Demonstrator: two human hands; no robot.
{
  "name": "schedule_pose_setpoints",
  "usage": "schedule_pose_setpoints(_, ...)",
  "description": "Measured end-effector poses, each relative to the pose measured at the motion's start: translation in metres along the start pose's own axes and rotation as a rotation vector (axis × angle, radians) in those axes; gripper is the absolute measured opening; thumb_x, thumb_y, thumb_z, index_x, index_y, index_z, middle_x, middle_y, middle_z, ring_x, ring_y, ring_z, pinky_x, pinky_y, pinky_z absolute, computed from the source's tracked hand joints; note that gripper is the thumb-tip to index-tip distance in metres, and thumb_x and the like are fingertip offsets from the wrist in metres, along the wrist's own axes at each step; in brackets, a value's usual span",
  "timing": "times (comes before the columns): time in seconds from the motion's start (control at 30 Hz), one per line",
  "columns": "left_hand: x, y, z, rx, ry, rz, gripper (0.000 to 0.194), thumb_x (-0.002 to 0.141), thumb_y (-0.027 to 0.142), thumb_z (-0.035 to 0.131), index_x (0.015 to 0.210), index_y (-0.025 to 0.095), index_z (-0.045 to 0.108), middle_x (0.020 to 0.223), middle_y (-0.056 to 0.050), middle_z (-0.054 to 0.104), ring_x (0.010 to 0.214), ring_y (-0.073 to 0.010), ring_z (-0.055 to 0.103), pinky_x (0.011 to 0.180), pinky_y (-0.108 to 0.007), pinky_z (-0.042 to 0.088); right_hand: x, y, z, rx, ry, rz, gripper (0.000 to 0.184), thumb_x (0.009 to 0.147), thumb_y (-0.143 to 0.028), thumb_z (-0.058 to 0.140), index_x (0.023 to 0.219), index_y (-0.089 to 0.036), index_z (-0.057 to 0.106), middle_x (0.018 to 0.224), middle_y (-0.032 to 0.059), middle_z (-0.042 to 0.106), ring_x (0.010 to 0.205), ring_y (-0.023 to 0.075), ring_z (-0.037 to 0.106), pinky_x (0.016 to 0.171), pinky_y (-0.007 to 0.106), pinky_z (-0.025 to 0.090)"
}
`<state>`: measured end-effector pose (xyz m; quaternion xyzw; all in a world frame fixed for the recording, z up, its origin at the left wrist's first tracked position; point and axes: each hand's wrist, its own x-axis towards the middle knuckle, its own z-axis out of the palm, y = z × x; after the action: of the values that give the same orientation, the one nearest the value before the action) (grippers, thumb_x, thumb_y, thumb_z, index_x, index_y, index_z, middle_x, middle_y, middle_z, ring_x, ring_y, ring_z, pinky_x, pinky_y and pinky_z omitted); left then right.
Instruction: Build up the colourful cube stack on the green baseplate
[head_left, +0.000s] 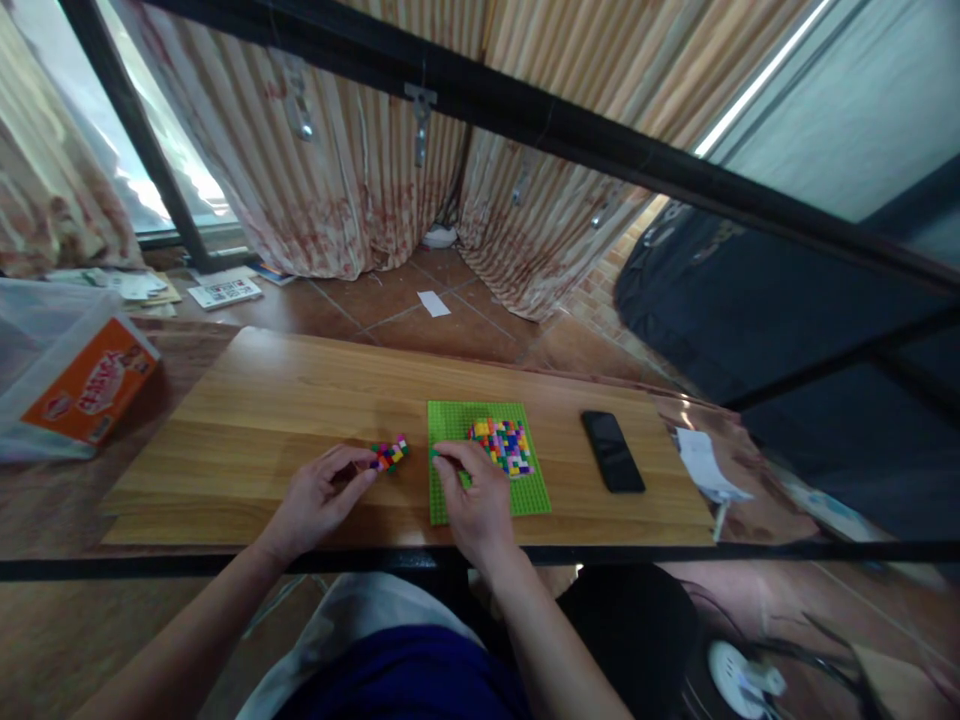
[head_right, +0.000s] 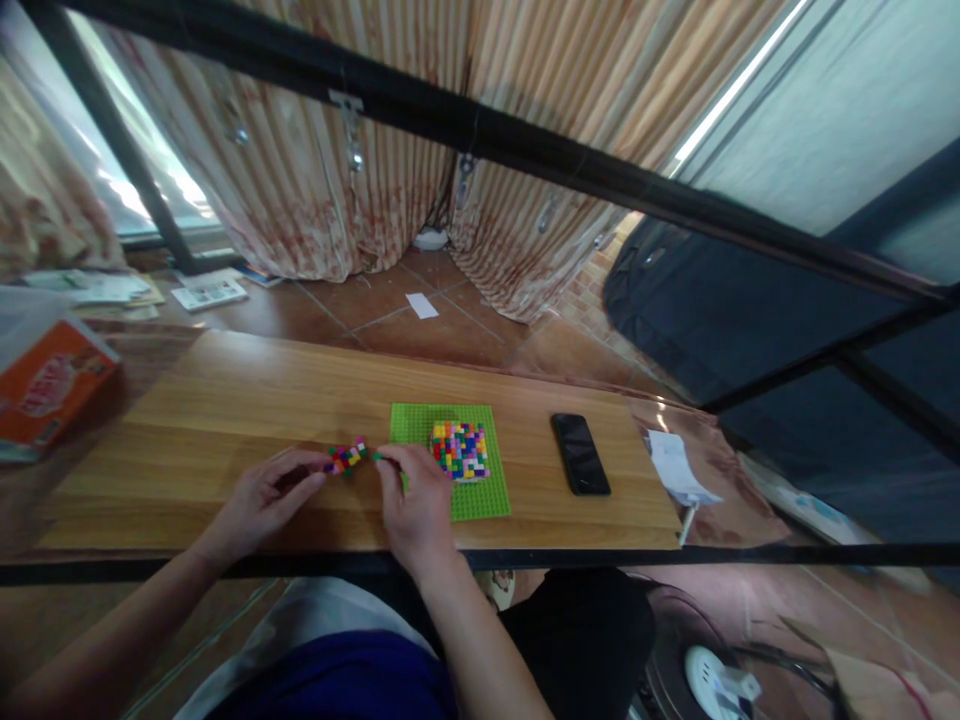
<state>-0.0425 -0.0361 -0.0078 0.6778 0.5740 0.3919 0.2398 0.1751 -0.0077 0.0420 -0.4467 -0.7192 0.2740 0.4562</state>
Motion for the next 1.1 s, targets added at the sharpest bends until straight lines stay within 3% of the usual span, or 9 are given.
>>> schedule_pose_setpoints(0.13,0.001,-0.003,0.002,0.021,0.006,0.015,0.029,0.088,0.044,0.055,0.099,0.02,0.067,0.097,-0.006,0.072,0.088,-0.0189,0.067,0.079,-0.029,0.052,0.003,0.022,-0.041,-0.16,0.124,0.079,0.015,0.09,-0.022,0.055,0.097,-0.02,0.069,0.094,0.0056,0.071,0.087,0.0182,0.067,0.08,0.031,0.052)
schedule_pose_setpoints(0.27,0.002,-0.005,0.003,0.032,0.026,0.052,0.027,0.088,0.044,0.056,0.098,0.021,0.067,0.095,-0.005,0.072,0.087,-0.0189,0.067,0.08,-0.029,0.052,0.011,0.042,-0.062,-0.312,0.112,0.144,0.018,0.089,-0.02,0.053,0.095,-0.018,0.069,0.094,0.0085,0.071,0.087,0.0205,0.066,0.079,0.034,0.051)
schedule_pose_setpoints(0.53,0.002,-0.004,0.002,0.045,0.021,0.066,0.026,0.088,0.043,0.056,0.098,0.021,0.067,0.096,-0.004,0.072,0.087,-0.0184,0.068,0.08,-0.029,0.052,0.026,0.05,-0.055,-0.448,0.004,0.135,0.021,0.088,-0.017,0.051,0.095,-0.02,0.07,0.092,0.0061,0.071,0.088,0.0203,0.064,0.081,0.033,0.049)
schedule_pose_setpoints(0.7,0.003,-0.002,0.002,0.042,0.018,0.044,0.028,0.087,0.045,0.056,0.096,0.022,0.068,0.095,-0.004,0.072,0.087,-0.0186,0.068,0.079,-0.029,0.053,0.031,0.052,-0.052,-0.489,0.005,0.152,0.019,0.085,-0.017,0.053,0.092,-0.021,0.07,0.089,0.0051,0.071,0.085,0.0196,0.064,0.078,0.032,0.048)
schedule_pose_setpoints(1.1,0.003,-0.002,0.003,0.043,0.018,0.038,0.028,0.087,0.046,0.056,0.095,0.022,0.068,0.094,-0.005,0.073,0.086,-0.0192,0.068,0.079,-0.031,0.054,0.028,0.052,-0.053,-0.261,0.103,0.253,0.021,0.085,-0.025,0.054,0.096,-0.019,0.071,0.091,0.0067,0.074,0.082,0.019,0.067,0.075,0.032,0.051)
